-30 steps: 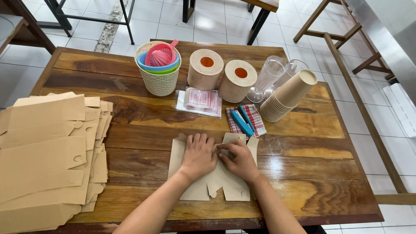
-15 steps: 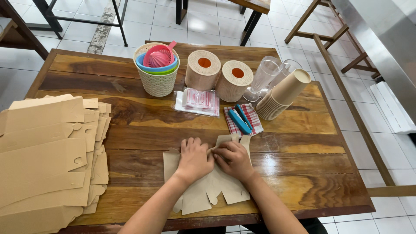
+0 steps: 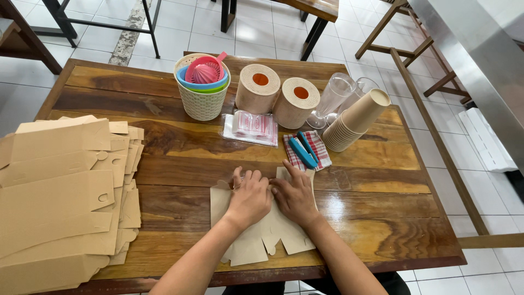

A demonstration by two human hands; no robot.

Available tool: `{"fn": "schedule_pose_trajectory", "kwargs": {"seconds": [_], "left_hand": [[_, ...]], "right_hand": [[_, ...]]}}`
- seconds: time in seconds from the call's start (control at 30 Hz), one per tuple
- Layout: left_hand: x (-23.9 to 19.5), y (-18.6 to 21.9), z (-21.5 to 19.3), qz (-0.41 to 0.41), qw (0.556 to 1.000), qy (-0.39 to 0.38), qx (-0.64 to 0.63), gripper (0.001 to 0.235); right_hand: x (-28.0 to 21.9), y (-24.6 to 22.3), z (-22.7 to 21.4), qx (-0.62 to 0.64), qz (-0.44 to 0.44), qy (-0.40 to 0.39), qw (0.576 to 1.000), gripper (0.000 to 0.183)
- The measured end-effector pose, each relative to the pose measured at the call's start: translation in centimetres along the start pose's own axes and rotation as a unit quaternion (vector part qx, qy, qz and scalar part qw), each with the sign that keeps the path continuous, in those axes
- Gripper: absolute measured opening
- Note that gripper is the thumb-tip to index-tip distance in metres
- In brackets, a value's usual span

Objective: The person picks up flat cardboard box templates from a stack, folds the sides and flaps by hand, and presses the creases to form the food boxes.

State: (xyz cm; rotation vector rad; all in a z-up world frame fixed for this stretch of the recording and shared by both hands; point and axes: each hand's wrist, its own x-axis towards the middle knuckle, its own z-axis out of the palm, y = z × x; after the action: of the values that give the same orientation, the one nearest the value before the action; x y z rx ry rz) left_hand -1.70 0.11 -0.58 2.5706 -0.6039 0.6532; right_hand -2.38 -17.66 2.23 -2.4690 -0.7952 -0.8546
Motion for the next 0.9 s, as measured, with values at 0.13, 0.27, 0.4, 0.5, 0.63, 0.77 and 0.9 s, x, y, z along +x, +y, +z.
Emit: {"fn": "schedule_pose_trajectory", "kwargs": {"seconds": [0.13,0.27,0.4,0.5,0.63,0.77,0.9], "left_hand": [[0.1,0.1,0.0,-0.024,0.999,-0.036,-0.023,0.017],[0.3,-0.1,0.2,-0.04,0.997,-0.034,-0.054,0.017],[0.6,-0.4,0.4,-0.064,0.99,-0.037,-0.117,0.019],[0.7,-0.7,-0.2,-0.086,0.983,-0.073,-0.145,0.023],[1.3,-0.7,-1.9,-0.088,0.979,-0.092,-0.157,0.027],[1.9,-1.7,-3.5,-0.082,0.978,-0.111,-0.157,0.028],[2.6,-3.3,-5.5,-0.105,0.974,-0.105,-0.173,0.025]], "right_hand": [[-0.3,0.3,0.0,0.014,-0.004,0.022,1.0,0.023],[-0.6,0.9,0.4,0.011,-0.033,0.063,0.997,0.023],[-0.4,0.8,0.4,0.012,-0.032,0.099,0.995,0.021],[-0.2,0.6,0.0,0.034,-0.036,0.109,0.993,0.018],[-0.2,0.9,-0.4,0.051,-0.033,0.132,0.989,0.017],[-0.8,3.2,-0.4,-0.02,-0.02,0.178,0.984,0.026],[0.1,3.5,-2.3,-0.015,0.034,0.206,0.978,0.025]]}}
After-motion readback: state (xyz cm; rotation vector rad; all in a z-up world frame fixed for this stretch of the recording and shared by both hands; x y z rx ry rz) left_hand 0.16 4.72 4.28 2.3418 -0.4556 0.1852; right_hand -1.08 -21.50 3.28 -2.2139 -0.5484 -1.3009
